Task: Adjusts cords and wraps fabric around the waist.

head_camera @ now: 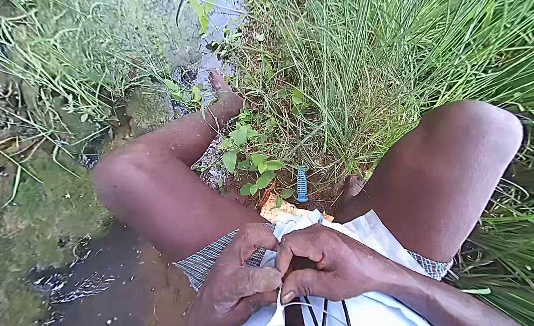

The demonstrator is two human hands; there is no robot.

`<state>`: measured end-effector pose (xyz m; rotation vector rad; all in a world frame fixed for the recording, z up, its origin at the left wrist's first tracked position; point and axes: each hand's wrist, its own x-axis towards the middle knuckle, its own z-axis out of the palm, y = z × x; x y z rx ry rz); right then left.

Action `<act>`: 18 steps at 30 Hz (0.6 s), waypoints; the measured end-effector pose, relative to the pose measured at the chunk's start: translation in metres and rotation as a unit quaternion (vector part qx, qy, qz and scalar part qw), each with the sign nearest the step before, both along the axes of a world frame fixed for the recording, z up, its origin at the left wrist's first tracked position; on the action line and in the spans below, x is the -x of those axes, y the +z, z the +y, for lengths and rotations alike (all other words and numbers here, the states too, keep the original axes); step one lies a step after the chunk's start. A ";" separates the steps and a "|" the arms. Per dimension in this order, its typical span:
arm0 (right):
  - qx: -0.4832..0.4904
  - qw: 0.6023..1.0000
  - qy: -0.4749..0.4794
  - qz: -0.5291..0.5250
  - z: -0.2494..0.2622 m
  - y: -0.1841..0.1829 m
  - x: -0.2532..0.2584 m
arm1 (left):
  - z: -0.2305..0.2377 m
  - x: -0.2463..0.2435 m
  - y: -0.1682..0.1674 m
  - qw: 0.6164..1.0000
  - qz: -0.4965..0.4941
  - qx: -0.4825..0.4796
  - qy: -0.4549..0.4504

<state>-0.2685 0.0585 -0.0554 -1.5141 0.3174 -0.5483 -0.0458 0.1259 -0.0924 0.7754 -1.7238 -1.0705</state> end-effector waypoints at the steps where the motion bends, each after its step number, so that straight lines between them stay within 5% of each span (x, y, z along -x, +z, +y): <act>1: 0.009 1.000 -0.002 0.008 -0.001 0.000 0.001 | 0.000 0.000 0.001 1.000 -0.008 0.007 0.002; 9: 0.088 0.992 -0.055 0.078 -0.001 0.001 0.006 | 0.003 0.001 0.011 0.996 -0.076 0.043 0.002; 18: 0.077 0.994 -0.039 0.065 0.002 -0.008 0.010 | 0.002 0.007 0.006 0.999 -0.023 0.043 -0.023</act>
